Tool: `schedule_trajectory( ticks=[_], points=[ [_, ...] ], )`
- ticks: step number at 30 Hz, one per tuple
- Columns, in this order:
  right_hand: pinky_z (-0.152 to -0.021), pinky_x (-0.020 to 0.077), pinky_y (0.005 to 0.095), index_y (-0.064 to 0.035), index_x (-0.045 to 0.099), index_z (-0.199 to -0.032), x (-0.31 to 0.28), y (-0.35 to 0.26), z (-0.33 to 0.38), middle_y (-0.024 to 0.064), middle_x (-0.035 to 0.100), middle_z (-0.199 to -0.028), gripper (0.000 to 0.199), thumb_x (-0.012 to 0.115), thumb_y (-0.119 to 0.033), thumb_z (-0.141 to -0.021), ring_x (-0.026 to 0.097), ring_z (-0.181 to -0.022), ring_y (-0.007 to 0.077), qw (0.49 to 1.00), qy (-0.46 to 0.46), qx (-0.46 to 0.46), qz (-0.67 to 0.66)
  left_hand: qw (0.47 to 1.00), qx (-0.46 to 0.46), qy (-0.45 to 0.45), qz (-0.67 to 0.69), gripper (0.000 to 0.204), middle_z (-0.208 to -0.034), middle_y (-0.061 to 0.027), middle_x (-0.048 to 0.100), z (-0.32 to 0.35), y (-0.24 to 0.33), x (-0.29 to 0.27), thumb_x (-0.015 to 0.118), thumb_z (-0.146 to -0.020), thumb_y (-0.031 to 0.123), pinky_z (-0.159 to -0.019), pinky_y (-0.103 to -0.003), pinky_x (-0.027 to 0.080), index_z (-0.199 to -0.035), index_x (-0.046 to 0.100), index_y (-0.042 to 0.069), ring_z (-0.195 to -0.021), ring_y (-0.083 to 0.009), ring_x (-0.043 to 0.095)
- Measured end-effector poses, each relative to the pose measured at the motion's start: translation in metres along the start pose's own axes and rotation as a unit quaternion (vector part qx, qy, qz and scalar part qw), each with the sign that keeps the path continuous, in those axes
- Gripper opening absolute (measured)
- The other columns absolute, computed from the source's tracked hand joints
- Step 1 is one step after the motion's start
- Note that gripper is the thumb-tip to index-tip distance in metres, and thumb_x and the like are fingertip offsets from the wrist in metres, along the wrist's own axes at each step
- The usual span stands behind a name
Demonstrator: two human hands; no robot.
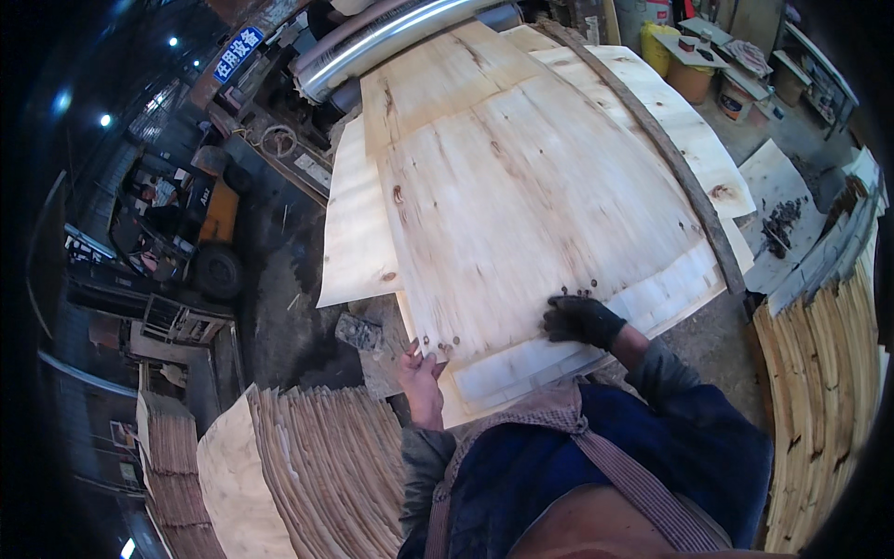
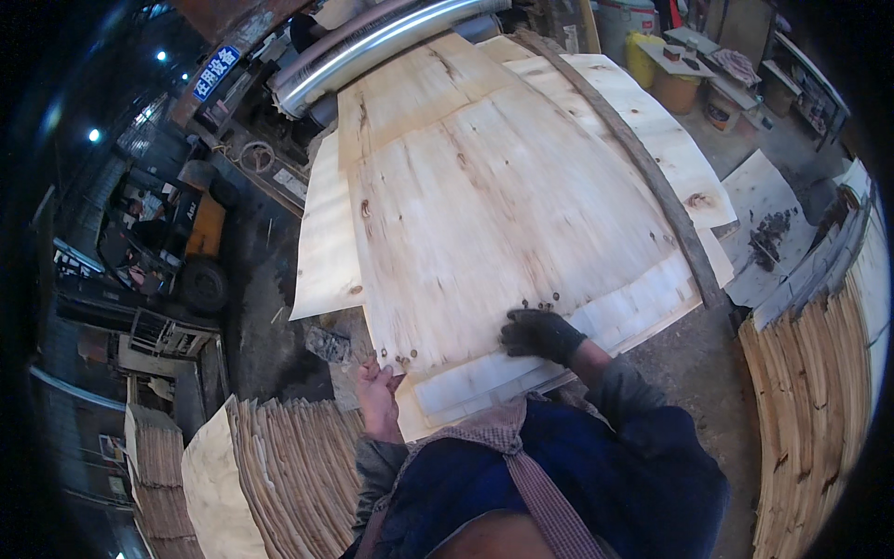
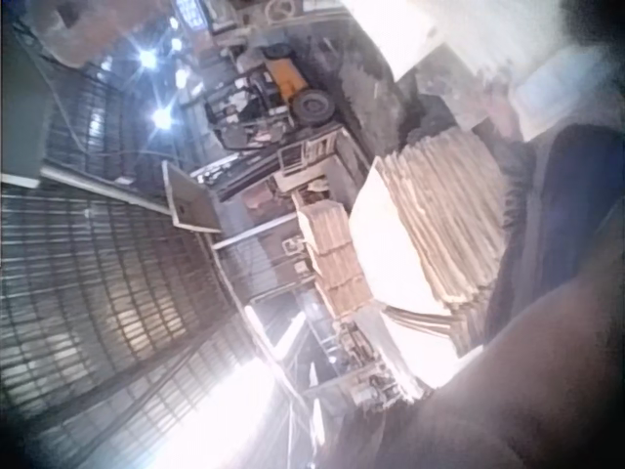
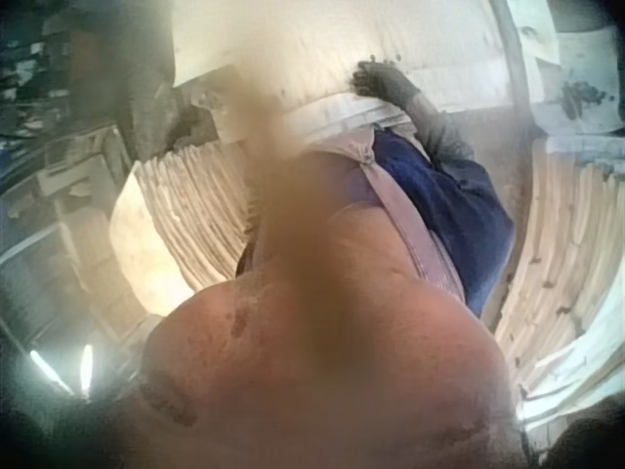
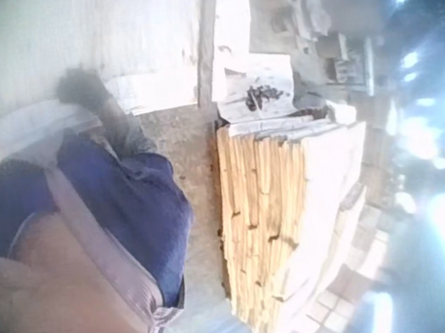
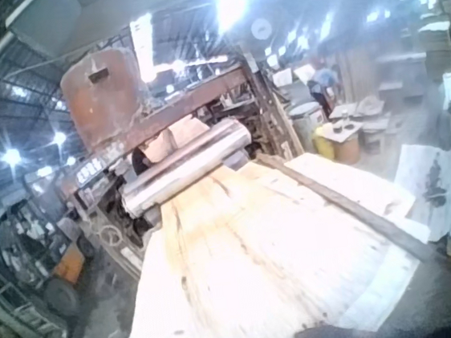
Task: The person picks up thin wood sheets from a pile, feeds some through a roller machine, and carries others to stack them on a large bound pallet.
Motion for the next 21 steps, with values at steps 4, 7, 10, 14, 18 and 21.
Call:
schedule_trajectory(
  ticks=[4,7,10,14,18,21],
  points=[
    [-0.079,0.0484,0.0479,0.0028,0.054,-0.099,-0.017,0.02,0.035,0.0196,0.059,-0.095,0.031,0.047,-0.026,-0.09,0.059,-0.088,0.0362,0.997,0.035,0.064,-0.002,1.0,0.026,-0.004,0.002,0.036,-0.106,-0.0108,0.057,0.004,0.026,0.0,0.045,-0.083,-0.008,-0.07,-0.032,0.054,-0.118,0.043,0.001,-0.089,-0.02,0.059],
    [-0.074,0.0502,0.046,0.0009,0.055,-0.097,-0.016,-0.006,0.052,0.0167,0.06,-0.085,0.029,0.047,-0.026,-0.091,0.06,-0.078,0.0334,0.991,0.065,-0.057,0.099,0.999,0.019,-0.03,0.039,0.036,-0.107,-0.0131,0.057,0.016,0.049,0.01,0.045,-0.083,-0.009,-0.071,-0.032,0.054,-0.117,0.043,-0.001,-0.088,-0.0209,0.06],
    [-0.067,0.0527,0.0424,-0.0016,0.056,-0.098,-0.018,-0.02,0.061,0.0124,0.06,-0.075,0.023,0.051,-0.022,-0.089,0.061,-0.07,0.0276,0.989,0.067,-0.128,-0.044,0.999,0.026,0.003,0.033,0.034,-0.106,-0.0139,0.058,0.031,0.057,-0.001,0.044,-0.08,-0.011,-0.066,-0.029,0.055,-0.113,0.046,-0.002,-0.084,-0.0205,0.062],
    [-0.065,0.0529,0.038,-0.0015,0.056,-0.097,-0.008,-0.028,0.068,0.0097,0.057,-0.07,0.019,0.051,-0.019,-0.089,0.06,-0.065,0.0249,0.984,0.129,-0.102,0.064,0.999,-0.001,0.029,0.023,0.034,-0.103,-0.0126,0.059,0.028,0.038,-0.02,0.045,-0.08,-0.01,-0.064,-0.03,0.055,-0.112,0.047,0.0,-0.083,-0.02,0.062],
    [-0.064,0.0529,0.0355,0.0001,0.056,-0.096,-0.006,-0.047,0.04,0.011,0.058,-0.071,0.021,0.053,-0.019,-0.089,0.06,-0.066,0.025,0.979,0.129,-0.141,0.075,0.998,0.008,0.022,0.055,0.03,-0.104,-0.0128,0.058,0.01,0.027,-0.011,0.048,-0.081,-0.007,-0.072,-0.031,0.051,-0.11,0.047,0.0,-0.09,-0.0201,0.059],
    [-0.064,0.0534,0.0358,-0.0003,0.057,-0.093,-0.008,-0.061,0.0,0.0126,0.059,-0.072,0.022,0.054,-0.021,-0.087,0.061,-0.067,0.0254,0.978,0.113,-0.17,0.048,0.992,-0.006,0.049,-0.115,0.032,-0.107,-0.0138,0.056,-0.013,0.01,-0.012,0.051,-0.081,-0.002,-0.075,-0.03,0.047,-0.113,0.045,-0.001,-0.095,-0.0194,0.057]
  ],
)
Point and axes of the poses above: each hand's wrist, its own z-axis away from the middle knuckle, its own x-axis out of the palm, y = z × x, the point moved 9 cm from there along -z, towards the middle knuckle
